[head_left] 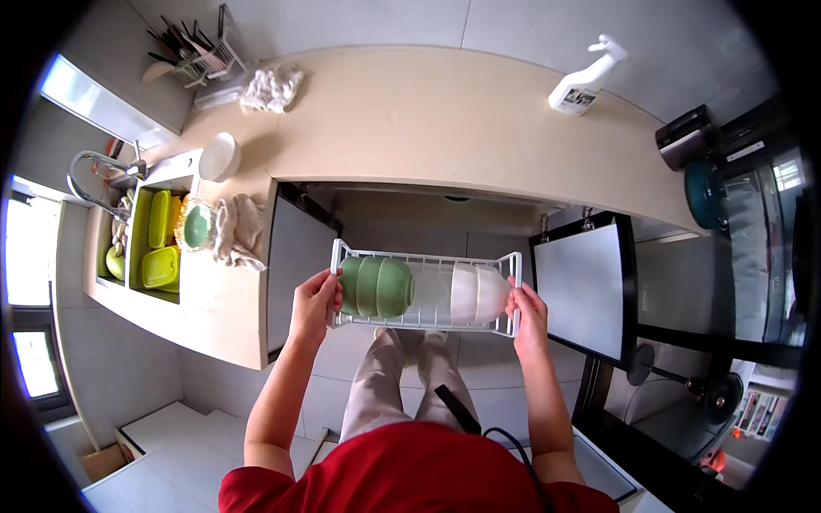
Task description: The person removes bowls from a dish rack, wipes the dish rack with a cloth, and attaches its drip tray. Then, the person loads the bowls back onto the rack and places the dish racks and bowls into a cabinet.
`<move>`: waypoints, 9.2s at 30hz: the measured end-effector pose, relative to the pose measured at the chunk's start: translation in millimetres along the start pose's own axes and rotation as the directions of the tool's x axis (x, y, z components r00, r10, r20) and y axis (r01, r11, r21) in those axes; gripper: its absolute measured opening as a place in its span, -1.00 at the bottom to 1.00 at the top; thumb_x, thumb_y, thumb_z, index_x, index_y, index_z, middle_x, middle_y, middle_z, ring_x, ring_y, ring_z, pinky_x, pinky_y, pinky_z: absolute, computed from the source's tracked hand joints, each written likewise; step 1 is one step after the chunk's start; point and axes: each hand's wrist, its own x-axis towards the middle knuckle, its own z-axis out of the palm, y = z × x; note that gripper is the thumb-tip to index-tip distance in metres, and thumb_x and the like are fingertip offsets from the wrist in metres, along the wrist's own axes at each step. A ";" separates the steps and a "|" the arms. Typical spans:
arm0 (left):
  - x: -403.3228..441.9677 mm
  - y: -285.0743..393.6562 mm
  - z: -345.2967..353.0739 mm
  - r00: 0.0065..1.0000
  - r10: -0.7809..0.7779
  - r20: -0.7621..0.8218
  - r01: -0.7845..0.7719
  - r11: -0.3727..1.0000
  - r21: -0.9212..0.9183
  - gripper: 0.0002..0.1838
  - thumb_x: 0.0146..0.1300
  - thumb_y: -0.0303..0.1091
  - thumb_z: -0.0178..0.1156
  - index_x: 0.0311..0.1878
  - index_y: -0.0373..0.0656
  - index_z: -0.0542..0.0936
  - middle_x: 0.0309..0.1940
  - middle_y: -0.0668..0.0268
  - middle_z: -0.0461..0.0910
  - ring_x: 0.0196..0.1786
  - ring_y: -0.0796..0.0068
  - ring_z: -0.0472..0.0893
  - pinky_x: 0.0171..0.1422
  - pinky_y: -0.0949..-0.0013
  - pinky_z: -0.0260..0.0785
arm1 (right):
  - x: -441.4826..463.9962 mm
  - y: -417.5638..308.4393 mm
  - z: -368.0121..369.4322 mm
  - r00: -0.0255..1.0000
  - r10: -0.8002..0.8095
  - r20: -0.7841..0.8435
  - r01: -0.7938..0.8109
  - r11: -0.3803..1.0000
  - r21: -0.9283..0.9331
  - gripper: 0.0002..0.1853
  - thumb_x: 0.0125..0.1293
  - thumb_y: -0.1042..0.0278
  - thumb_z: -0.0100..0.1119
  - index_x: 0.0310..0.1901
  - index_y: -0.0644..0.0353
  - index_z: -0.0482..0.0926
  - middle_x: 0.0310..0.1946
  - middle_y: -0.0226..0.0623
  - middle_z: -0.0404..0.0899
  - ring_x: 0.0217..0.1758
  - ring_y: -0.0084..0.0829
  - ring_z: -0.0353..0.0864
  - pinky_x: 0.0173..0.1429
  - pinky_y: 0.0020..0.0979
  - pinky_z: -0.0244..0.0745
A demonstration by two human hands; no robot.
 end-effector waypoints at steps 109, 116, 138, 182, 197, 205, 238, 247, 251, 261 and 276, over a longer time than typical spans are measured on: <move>193.9 232.3 -275.2 0.950 0.135 -0.283 -0.121 0.990 0.067 -0.22 -0.04 -0.11 0.44 0.21 -0.25 0.35 -0.02 0.23 0.46 -0.16 0.39 0.47 -0.12 0.38 0.46 | 154.8 81.6 516.2 0.737 0.402 0.543 -0.312 0.916 -0.254 -0.41 0.12 0.21 0.34 0.15 0.14 0.32 -0.05 -0.34 0.40 -0.21 -0.37 0.47 -0.12 -0.30 0.50; 226.6 222.1 -282.3 0.995 -0.067 0.069 0.071 0.996 -0.055 -0.43 0.15 -0.36 0.25 0.22 -0.23 0.30 0.01 0.14 0.43 -0.05 0.11 0.53 -0.03 0.10 0.54 | 175.5 113.3 550.4 0.652 0.472 0.593 -0.368 0.881 -0.297 -0.59 0.28 0.18 0.13 0.12 0.09 0.36 -0.03 -0.27 0.48 -0.04 -0.26 0.53 0.06 -0.05 0.45; 35.2 -20.4 -9.3 0.987 -0.155 0.034 0.150 0.982 0.111 -0.51 0.22 -0.42 0.12 0.24 -0.19 0.36 0.02 0.31 0.48 -0.03 0.46 0.53 -0.09 0.35 0.53 | 48.9 68.4 128.9 0.683 0.486 0.545 -0.447 0.868 -0.215 -0.28 0.21 0.34 0.21 0.35 -0.04 0.05 0.19 -0.28 0.31 0.20 -0.38 0.35 0.21 -0.27 0.37; 365.1 -197.2 151.2 0.948 -0.060 0.312 0.318 0.138 -0.938 -0.70 0.37 -0.30 -0.01 0.02 -0.33 0.40 -0.04 0.12 0.46 -0.03 0.31 0.53 0.08 0.38 0.52 | 412.5 145.0 132.4 0.644 -0.456 0.614 0.458 -0.413 -0.787 -0.26 0.09 0.05 0.30 0.21 0.33 0.29 0.07 -0.06 0.43 -0.09 -0.37 0.56 -0.38 -0.45 0.58; 374.4 -191.3 137.0 0.977 0.049 0.209 0.197 0.175 -0.965 -0.54 0.31 -0.59 -0.09 0.27 -0.34 0.18 0.10 0.08 0.38 0.12 0.32 0.46 0.25 0.39 0.40 | 429.4 159.5 134.9 0.726 -0.329 0.604 0.636 -0.014 -0.772 -0.23 0.12 0.13 0.32 0.28 0.31 0.20 0.24 -0.08 0.28 0.20 -0.27 0.35 0.17 -0.34 0.35; 206.0 -159.9 88.9 0.953 -0.139 0.270 0.295 0.625 -0.723 -0.49 0.29 -0.36 0.11 0.28 -0.18 0.25 0.07 0.24 0.44 0.10 0.41 0.47 0.21 0.45 0.38 | 260.2 180.0 104.7 0.919 -0.043 0.392 0.365 0.470 -0.803 -0.56 0.29 0.48 -0.04 0.21 0.35 0.29 0.23 -0.08 0.31 0.27 -0.26 0.31 0.29 -0.28 0.23; 67.0 132.6 -306.8 0.961 0.051 -0.273 -0.145 0.932 -0.332 -0.51 0.25 -0.45 0.10 0.25 -0.24 0.27 -0.02 0.19 0.47 -0.13 0.30 0.60 -0.07 0.22 0.57 | 106.9 169.2 588.5 0.524 0.311 0.793 0.772 0.219 -0.597 -0.87 0.13 0.40 0.09 -0.38 0.28 0.53 -0.56 -0.24 0.52 -0.50 -0.48 0.47 -0.36 -0.37 0.39; -22.4 189.2 -239.1 0.903 0.287 -0.320 -0.270 0.958 0.097 -0.55 0.28 -0.34 0.11 0.22 -0.21 0.34 -0.01 0.27 0.50 -0.12 0.45 0.60 -0.10 0.39 0.56 | 19.3 75.4 525.8 0.446 -0.084 0.891 0.829 0.413 -0.376 -0.80 0.23 0.37 0.05 -0.20 0.32 0.50 -0.42 0.04 0.56 -0.32 -0.06 0.60 -0.25 -0.24 0.47; -58.3 156.7 -175.8 0.934 0.240 -0.266 -0.222 0.970 0.096 -0.57 0.29 -0.33 0.12 0.19 -0.22 0.36 0.01 0.31 0.48 -0.12 0.49 0.60 -0.09 0.38 0.56 | -3.6 27.5 440.5 0.442 0.012 0.897 0.778 0.493 -0.390 -0.77 0.23 0.47 0.07 -0.10 0.38 0.47 -0.49 -0.03 0.54 -0.49 -0.40 0.57 -0.36 -0.44 0.43; 6.8 -14.3 -57.0 0.977 -0.039 -0.210 0.004 0.986 -0.167 -0.51 0.18 -0.52 0.05 0.22 -0.30 0.33 0.04 0.20 0.45 -0.09 0.40 0.57 -0.12 0.37 0.58 | 93.6 77.7 246.6 0.612 0.371 0.698 0.464 0.547 -0.697 -0.80 0.21 0.48 0.00 -0.16 0.34 0.48 -0.44 0.00 0.55 -0.36 -0.07 0.60 -0.27 -0.27 0.46; 344.3 -167.3 -106.5 0.729 0.548 -0.411 -0.436 0.834 0.338 -0.52 0.09 -0.50 0.09 0.14 -0.27 0.39 -0.17 0.09 0.53 -0.39 0.36 0.62 -0.35 0.40 0.54 | 396.2 264.9 287.6 0.450 0.050 0.892 0.890 0.059 -0.452 -0.70 0.18 0.42 0.09 -0.03 0.25 0.52 -0.18 -0.15 0.60 -0.10 -0.36 0.55 -0.03 -0.35 0.42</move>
